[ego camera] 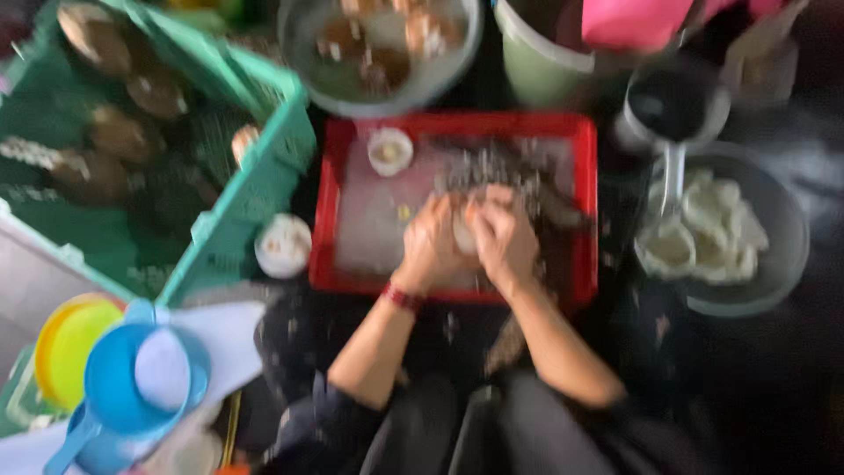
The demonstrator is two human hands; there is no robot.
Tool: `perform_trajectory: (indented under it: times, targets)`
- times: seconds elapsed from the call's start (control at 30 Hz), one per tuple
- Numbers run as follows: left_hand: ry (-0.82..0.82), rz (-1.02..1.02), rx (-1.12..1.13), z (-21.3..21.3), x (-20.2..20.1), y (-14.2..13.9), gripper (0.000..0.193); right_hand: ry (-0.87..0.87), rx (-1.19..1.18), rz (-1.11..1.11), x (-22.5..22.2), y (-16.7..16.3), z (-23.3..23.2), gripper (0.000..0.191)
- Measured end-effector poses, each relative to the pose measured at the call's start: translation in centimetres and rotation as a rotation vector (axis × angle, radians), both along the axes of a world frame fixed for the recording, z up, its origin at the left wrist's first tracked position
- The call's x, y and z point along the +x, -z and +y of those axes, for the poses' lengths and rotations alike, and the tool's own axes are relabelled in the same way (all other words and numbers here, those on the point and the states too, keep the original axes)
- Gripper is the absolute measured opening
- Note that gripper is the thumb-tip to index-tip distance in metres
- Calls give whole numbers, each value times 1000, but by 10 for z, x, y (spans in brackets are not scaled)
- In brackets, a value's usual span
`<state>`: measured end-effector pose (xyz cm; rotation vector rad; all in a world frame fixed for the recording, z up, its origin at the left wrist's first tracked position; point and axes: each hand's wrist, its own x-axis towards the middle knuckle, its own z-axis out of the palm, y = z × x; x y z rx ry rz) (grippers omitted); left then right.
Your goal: The person sits on the floor and scrapes the outer shell off coconuts with a knife over a red tray, letting shell debris collect on the tray. They rotate each coconut while scraping, then place the cleaned coconut into a bowl of water with other finished ones.
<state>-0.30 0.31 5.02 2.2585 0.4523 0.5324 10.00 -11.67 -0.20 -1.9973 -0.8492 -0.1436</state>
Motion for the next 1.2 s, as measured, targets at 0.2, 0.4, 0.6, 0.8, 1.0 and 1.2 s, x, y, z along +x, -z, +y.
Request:
perform_trajectory:
  times: [0.2, 0.4, 0.6, 0.8, 1.0, 1.2]
  targets:
    - [-83, -56, 447, -23, -6, 2, 86, 17, 73, 442, 24, 39, -11, 33]
    - [-95, -179, -1, -11, -11, 3, 108, -13, 94, 617, 0, 37, -15, 29]
    - [-75, 101, -127, -1, -7, 7, 77, 28, 26, -252, -24, -21, 3, 15]
    - [-6, -106, 133, -11, -12, -4, 99, 56, -40, 270, -9, -16, 6, 23]
    - [-39, -14, -97, 4, -14, 38, 82, -71, 334, 872, 10, 16, -2, 36]
    - [135, -228, -1196, 24, -20, 106, 93, 111, 241, 991, 40, 56, -18, 36]
